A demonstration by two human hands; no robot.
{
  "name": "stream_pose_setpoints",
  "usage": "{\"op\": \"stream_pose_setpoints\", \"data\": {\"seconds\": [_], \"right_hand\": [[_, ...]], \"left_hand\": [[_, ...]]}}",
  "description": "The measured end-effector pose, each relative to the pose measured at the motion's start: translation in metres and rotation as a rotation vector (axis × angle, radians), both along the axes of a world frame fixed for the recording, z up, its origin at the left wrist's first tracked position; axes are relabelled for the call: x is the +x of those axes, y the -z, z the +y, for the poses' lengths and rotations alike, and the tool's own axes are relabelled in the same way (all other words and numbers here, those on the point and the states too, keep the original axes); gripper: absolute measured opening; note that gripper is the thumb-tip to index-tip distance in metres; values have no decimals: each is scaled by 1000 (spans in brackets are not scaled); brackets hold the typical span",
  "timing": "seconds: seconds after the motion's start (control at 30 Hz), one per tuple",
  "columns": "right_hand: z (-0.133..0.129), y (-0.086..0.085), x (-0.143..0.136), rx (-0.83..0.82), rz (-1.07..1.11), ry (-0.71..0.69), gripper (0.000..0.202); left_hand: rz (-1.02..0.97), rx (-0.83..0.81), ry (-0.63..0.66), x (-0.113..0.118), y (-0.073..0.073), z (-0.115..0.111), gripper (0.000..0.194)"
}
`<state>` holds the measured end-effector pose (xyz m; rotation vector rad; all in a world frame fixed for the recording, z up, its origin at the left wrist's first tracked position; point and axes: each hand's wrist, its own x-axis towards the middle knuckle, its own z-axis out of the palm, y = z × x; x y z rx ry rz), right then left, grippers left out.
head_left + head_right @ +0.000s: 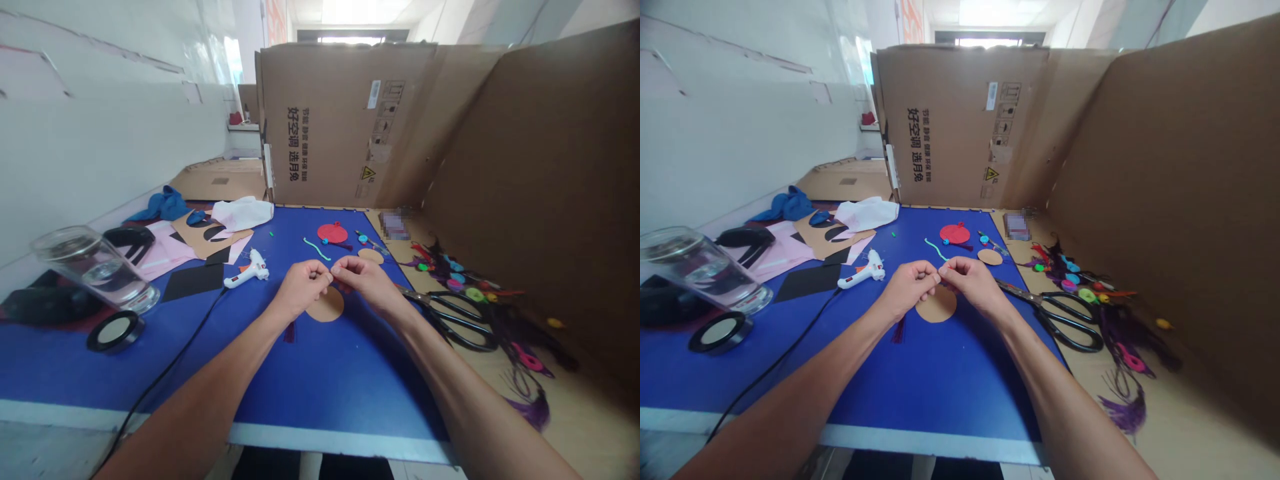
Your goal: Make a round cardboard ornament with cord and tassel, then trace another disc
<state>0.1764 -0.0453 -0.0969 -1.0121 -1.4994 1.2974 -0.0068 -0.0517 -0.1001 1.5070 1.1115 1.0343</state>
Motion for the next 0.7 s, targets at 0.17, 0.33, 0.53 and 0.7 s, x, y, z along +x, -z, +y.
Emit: {"op": "stream_pose_setpoints", "data": {"seconds": [0.17, 0.33, 0.53, 0.7], "right_hand": [[1, 2, -3, -7, 31, -7, 48], [1, 3, -6, -5, 31, -5, 53], [1, -2, -1, -17, -17, 30, 54], [2, -6, 8, -7, -20, 110, 58]], "left_hand": [[4, -7, -10, 0, -1, 1, 20], [-4, -31, -12, 0, -2, 2, 20], [-38, -64, -48, -2, -4, 4, 16], [-88, -91, -95, -5, -8, 5, 15]]}}
